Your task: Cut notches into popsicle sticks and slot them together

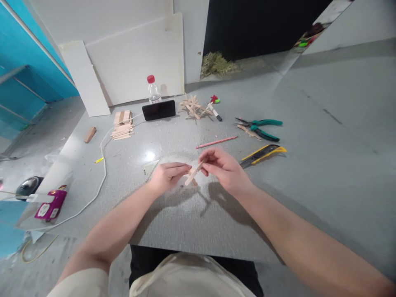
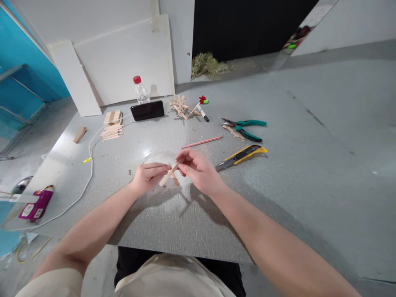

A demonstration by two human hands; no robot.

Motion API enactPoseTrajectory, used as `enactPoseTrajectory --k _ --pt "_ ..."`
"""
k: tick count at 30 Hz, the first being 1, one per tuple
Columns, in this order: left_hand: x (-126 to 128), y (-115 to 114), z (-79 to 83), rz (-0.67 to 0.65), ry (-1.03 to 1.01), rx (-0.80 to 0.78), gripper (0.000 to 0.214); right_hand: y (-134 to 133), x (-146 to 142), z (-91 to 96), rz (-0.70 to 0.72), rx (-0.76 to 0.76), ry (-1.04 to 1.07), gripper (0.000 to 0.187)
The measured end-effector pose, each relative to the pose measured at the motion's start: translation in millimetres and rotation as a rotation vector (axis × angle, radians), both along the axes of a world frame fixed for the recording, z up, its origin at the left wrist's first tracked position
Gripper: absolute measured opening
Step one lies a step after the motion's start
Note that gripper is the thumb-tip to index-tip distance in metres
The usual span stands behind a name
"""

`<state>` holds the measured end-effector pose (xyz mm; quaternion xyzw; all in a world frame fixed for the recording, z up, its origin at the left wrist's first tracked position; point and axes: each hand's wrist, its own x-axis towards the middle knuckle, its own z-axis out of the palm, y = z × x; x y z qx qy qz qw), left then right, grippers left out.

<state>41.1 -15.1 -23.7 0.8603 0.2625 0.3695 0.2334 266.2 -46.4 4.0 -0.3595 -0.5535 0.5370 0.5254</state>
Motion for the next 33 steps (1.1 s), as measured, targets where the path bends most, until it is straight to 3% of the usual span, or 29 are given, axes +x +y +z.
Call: enactPoseTrajectory --k 11,18,24,29,33 --pt "0.4 -2.0 -1.0 -0.066 0.012 -0.037 0.024 0.2 9.4 6.6 0.112 0.07 -0.237 0.007" --pt "4.3 -4.5 2.3 -0.075 -0.02 -0.118 0.021 -2.4 10.4 11.8 0.123 0.151 -0.274 0.006" --pt "7.4 -4.2 14.8 -0.167 -0.058 -0.33 0.019 -0.6 10.4 2.9 0.118 0.191 -0.158 0.012" --pt "8.3 -7.1 11.9 -0.266 -0.112 -0.58 0.032 -4.4 5.8 1.1 0.163 0.172 -0.076 0.014" --pt "8.2 -10.4 9.7 -0.256 -0.144 -0.71 0.041 -7.2 2.2 6.9 0.159 0.159 -0.081 0.017"
